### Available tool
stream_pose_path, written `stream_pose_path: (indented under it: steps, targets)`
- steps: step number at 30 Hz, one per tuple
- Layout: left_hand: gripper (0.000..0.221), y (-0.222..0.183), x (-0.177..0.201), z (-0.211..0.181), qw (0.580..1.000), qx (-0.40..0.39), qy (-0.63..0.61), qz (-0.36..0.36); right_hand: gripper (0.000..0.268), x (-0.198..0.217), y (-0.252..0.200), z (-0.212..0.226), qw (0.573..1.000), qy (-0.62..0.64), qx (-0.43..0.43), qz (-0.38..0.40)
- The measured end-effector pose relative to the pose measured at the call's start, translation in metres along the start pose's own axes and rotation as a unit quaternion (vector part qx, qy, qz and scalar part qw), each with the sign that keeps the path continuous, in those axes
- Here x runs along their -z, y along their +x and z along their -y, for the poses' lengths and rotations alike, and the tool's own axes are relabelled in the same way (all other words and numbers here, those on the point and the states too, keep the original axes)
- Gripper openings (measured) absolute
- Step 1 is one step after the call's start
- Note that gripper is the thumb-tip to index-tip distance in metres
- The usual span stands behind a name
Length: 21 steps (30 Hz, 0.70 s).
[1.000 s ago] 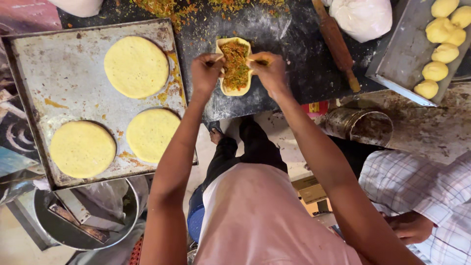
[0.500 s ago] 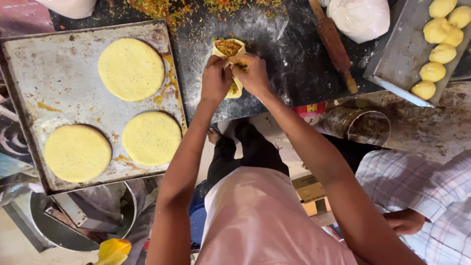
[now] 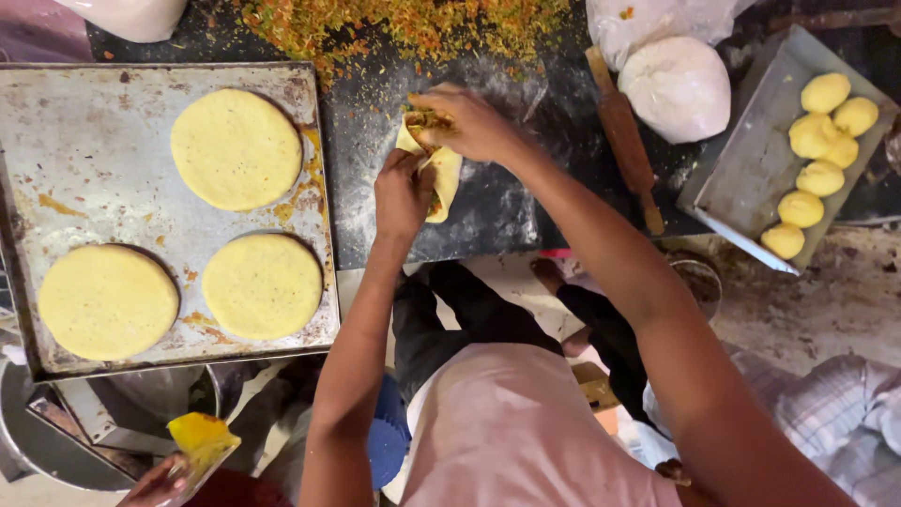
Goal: The person prepares stuffed flatbreads by placing filling on dough, folding the dough over the filling, rolling it out with a rolling pin, and flattening it by hand.
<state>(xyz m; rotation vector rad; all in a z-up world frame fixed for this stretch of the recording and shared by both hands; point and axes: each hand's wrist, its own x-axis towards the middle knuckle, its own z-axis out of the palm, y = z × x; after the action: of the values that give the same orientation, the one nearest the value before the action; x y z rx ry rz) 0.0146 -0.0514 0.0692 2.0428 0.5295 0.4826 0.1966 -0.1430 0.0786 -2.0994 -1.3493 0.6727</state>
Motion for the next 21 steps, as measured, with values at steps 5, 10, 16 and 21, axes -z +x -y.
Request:
stream_pose_path:
  steps: [5,10,16,21]
  targets:
    - [0.019,-0.003,0.001,-0.01,0.999,0.012,-0.017,-0.027,0.031,0.033,0.041,-0.014,0.983,-0.062,-0.096,0.147]
    - [0.017,-0.003,0.0,-0.016,0.997,0.033,-0.054,-0.049,0.058,0.051,0.016,-0.008,0.975,-0.167,-0.013,-0.143]
    - [0.02,-0.009,-0.003,-0.013,0.997,0.02,-0.029,-0.069,0.045,-0.013,-0.014,-0.019,0.989,-0.047,0.136,0.019]
    - [0.018,-0.009,-0.004,-0.013,0.997,0.029,-0.027,-0.073,0.041,-0.019,0.038,-0.037,0.991,0.044,0.128,-0.002]
